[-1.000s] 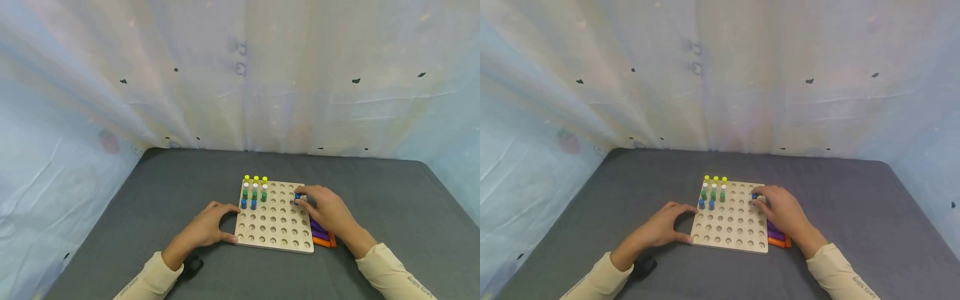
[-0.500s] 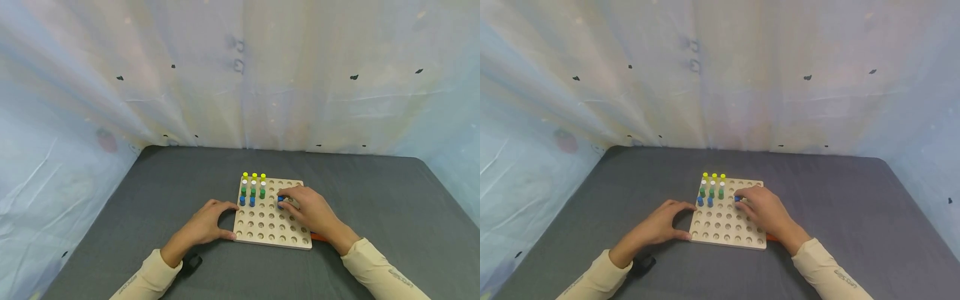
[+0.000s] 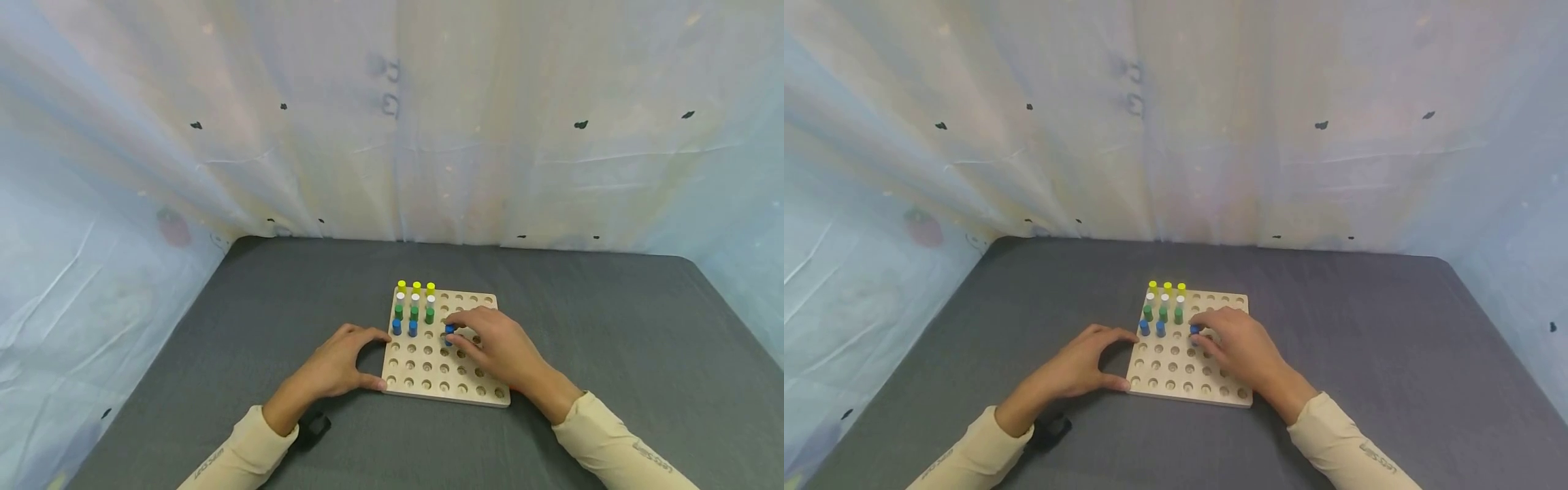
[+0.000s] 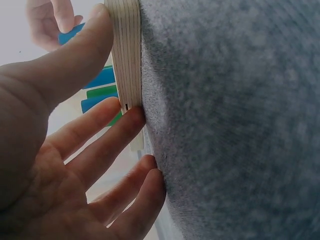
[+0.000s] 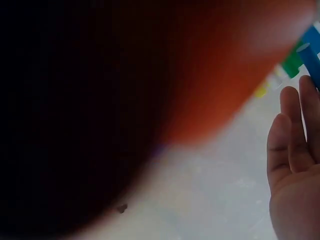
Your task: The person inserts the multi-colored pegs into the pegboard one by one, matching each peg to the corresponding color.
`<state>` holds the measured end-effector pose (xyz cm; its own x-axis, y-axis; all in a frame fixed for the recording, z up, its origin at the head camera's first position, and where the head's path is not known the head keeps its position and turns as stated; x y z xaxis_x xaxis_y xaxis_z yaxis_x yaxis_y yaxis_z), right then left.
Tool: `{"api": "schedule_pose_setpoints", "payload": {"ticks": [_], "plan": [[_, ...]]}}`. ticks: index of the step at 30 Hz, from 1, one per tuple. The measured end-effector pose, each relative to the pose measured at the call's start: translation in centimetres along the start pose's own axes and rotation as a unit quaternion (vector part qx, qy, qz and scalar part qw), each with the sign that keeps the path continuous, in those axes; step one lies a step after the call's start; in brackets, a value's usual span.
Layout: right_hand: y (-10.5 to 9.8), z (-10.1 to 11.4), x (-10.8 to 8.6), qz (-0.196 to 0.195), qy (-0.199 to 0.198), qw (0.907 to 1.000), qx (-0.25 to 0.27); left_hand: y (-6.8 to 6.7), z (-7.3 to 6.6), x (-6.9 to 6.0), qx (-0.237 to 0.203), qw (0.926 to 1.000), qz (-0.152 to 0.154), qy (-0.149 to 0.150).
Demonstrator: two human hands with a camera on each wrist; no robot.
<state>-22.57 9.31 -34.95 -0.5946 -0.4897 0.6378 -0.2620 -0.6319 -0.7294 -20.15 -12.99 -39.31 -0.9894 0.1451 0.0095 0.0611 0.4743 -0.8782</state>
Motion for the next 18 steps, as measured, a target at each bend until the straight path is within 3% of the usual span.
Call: {"api": "schedule_pose_setpoints", "payload": {"ticks": [4,18], "plan": [[0.4,0.9,0.5,0.003,-0.01,0.9999,0.003,0.1,-0.1,0.0,0.004,1.0,0.006,-0.006],[1.1,1.1,1.3,0.017,0.025,0.9995,0.005,0.1,-0.1,0.0,0.005,0.9999,0.008,-0.007]]}}
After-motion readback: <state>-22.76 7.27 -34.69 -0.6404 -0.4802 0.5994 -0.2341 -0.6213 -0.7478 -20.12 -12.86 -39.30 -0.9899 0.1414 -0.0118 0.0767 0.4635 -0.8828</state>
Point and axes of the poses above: each hand's wrist, its own x-axis towards the middle knuckle, its own y-axis out of the palm, z = x × y, the point moved 8 cm from there along x, towards the middle knuckle, and after that the axes turned 10 degrees about -z, right-handed, at the moved point
